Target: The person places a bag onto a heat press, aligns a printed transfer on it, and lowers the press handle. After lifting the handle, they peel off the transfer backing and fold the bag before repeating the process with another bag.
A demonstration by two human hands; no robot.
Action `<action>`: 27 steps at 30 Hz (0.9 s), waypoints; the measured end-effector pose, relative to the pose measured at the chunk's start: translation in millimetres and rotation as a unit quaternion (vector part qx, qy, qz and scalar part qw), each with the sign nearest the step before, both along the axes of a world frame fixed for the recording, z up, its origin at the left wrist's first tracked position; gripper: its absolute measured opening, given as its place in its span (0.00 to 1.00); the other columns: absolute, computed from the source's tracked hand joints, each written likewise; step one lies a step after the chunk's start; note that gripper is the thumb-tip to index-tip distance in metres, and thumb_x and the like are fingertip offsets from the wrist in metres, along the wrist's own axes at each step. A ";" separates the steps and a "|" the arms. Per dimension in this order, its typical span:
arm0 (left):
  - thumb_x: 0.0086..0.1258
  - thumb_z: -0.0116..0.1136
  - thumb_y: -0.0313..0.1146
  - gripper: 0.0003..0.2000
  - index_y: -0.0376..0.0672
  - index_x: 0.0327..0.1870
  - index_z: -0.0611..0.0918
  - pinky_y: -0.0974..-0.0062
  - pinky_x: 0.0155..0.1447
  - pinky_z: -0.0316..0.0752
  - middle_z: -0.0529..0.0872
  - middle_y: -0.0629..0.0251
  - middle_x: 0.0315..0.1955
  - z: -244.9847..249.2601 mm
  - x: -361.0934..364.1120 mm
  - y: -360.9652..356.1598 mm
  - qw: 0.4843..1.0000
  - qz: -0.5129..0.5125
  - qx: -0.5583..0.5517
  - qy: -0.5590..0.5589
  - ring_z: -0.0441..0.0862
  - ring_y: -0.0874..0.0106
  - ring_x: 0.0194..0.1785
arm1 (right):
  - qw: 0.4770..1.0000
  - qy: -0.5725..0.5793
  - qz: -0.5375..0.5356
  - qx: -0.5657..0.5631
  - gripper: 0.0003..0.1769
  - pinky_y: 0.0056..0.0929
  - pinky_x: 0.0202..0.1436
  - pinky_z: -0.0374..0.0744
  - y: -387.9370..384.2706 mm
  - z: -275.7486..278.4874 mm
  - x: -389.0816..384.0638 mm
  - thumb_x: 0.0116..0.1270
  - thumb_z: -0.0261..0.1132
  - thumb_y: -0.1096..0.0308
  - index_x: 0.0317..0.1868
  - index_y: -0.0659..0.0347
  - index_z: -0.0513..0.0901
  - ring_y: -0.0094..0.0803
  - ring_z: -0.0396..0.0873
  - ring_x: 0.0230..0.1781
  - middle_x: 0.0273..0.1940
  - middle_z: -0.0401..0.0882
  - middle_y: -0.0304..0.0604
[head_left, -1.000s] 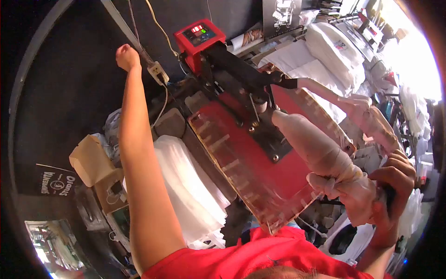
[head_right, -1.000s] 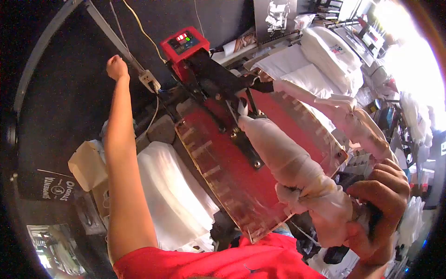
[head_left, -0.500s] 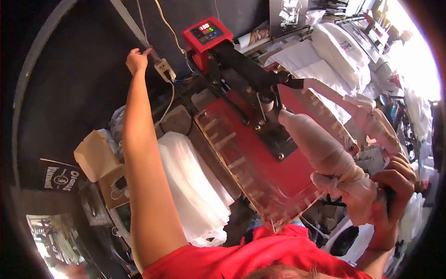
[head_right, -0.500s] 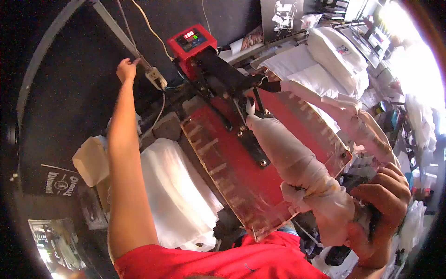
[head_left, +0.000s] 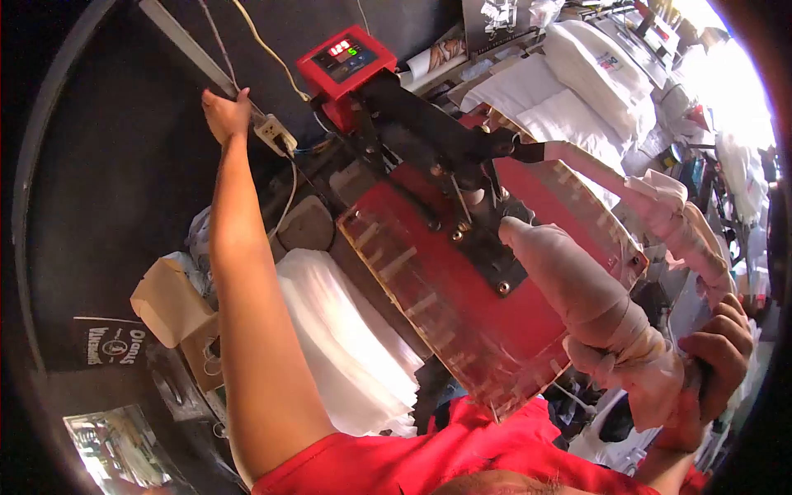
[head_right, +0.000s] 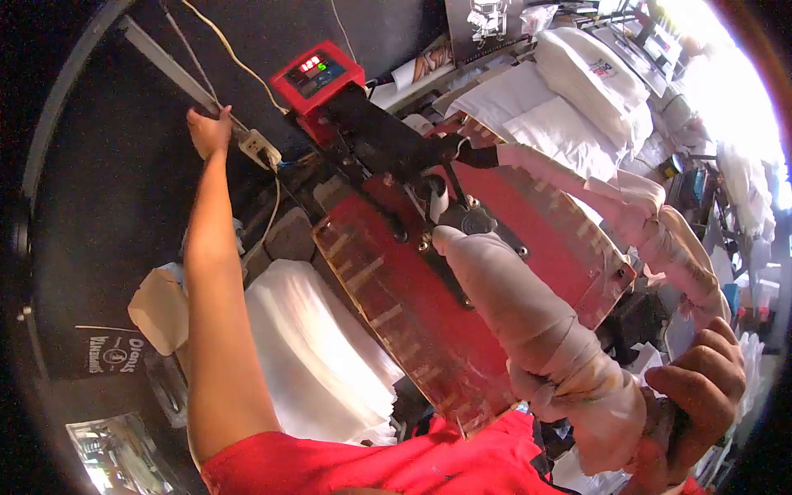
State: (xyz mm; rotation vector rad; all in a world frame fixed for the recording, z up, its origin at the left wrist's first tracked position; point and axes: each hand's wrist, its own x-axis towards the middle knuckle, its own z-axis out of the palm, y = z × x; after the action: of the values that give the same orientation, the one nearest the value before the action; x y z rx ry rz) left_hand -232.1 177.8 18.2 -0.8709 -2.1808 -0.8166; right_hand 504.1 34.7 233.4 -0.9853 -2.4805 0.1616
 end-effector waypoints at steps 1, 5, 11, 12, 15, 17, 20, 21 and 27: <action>0.56 0.78 0.51 0.45 0.27 0.65 0.68 0.56 0.65 0.76 0.78 0.39 0.59 0.2 4.6 -2.0 1.000 0.005 0.007 -0.006 0.78 0.46 0.63 | 1.000 0.000 -0.003 -0.002 0.31 0.45 0.51 0.69 -0.7 -1.0 4.4 0.65 0.56 0.37 0.34 0.64 0.78 0.40 0.67 0.33 0.28 0.64 0.42; 0.58 0.77 0.52 0.44 0.26 0.65 0.67 0.55 0.63 0.78 0.76 0.38 0.60 1.7 10.1 2.6 0.999 0.033 -0.008 -0.037 0.79 0.44 0.62 | 1.000 -0.019 0.001 -0.015 0.31 0.49 0.55 0.69 1.9 -5.2 22.5 0.63 0.57 0.39 0.36 0.64 0.78 0.42 0.68 0.37 0.31 0.66 0.45; 0.56 0.77 0.55 0.43 0.27 0.60 0.72 0.56 0.60 0.79 0.81 0.43 0.54 -1.3 -1.5 -0.7 0.995 0.068 -0.012 -0.068 0.82 0.47 0.57 | 1.000 0.003 -0.005 0.004 0.30 0.45 0.52 0.70 4.0 -3.8 10.2 0.59 0.59 0.40 0.32 0.64 0.79 0.40 0.69 0.34 0.28 0.66 0.43; 0.56 0.78 0.56 0.42 0.28 0.59 0.74 0.57 0.60 0.79 0.83 0.46 0.52 -1.0 -3.8 -3.9 0.997 0.057 -0.009 -0.055 0.83 0.49 0.56 | 1.000 0.018 -0.004 -0.006 0.29 0.44 0.50 0.70 4.6 -4.6 9.7 0.58 0.59 0.40 0.30 0.64 0.79 0.39 0.69 0.32 0.27 0.66 0.42; 0.55 0.78 0.55 0.39 0.32 0.56 0.77 0.58 0.57 0.79 0.86 0.50 0.48 2.6 -3.2 -36.2 0.993 0.029 -0.007 -0.113 0.84 0.52 0.55 | 0.999 0.033 -0.024 0.031 0.29 0.41 0.46 0.71 6.8 -7.8 5.7 0.57 0.60 0.40 0.27 0.64 0.80 0.38 0.68 0.27 0.23 0.64 0.41; 0.56 0.78 0.54 0.37 0.34 0.56 0.77 0.58 0.57 0.79 0.87 0.51 0.48 7.8 8.4 -62.8 0.992 0.010 -0.048 -0.116 0.85 0.53 0.54 | 0.999 0.048 0.010 0.015 0.30 0.41 0.43 0.70 12.3 -7.0 6.7 0.57 0.60 0.40 0.28 0.65 0.80 0.38 0.67 0.26 0.23 0.64 0.41; 0.59 0.76 0.51 0.30 0.35 0.52 0.79 0.59 0.55 0.80 0.91 0.54 0.40 11.1 38.9 -90.9 0.990 -0.050 -0.087 -0.096 0.88 0.53 0.48 | 0.992 0.085 0.072 0.055 0.30 0.39 0.38 0.68 18.8 -2.4 -3.5 0.58 0.61 0.41 0.28 0.66 0.81 0.39 0.68 0.24 0.22 0.65 0.41; 0.60 0.75 0.51 0.29 0.36 0.51 0.80 0.59 0.53 0.81 0.91 0.55 0.38 14.5 51.9 -99.3 0.987 -0.079 -0.106 -0.093 0.88 0.53 0.47 | 0.993 0.078 0.082 0.040 0.29 0.39 0.36 0.68 18.1 1.6 -4.2 0.58 0.61 0.42 0.28 0.65 0.81 0.40 0.68 0.24 0.22 0.66 0.41; 0.61 0.76 0.47 0.21 0.39 0.43 0.86 0.66 0.45 0.82 0.91 0.58 0.32 75.5 196.0 -166.2 0.948 -0.178 -0.192 -0.181 0.89 0.62 0.38 | 0.967 0.118 0.216 0.066 0.23 0.38 0.33 0.70 29.5 13.4 -6.2 0.53 0.65 0.49 0.30 0.65 0.83 0.43 0.71 0.22 0.23 0.72 0.45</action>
State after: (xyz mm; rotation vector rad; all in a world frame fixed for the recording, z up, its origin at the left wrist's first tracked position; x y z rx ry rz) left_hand -36.1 11.6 93.7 -1.4365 -2.6010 -0.7752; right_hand 497.9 64.2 246.8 -0.3358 -2.4098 0.2343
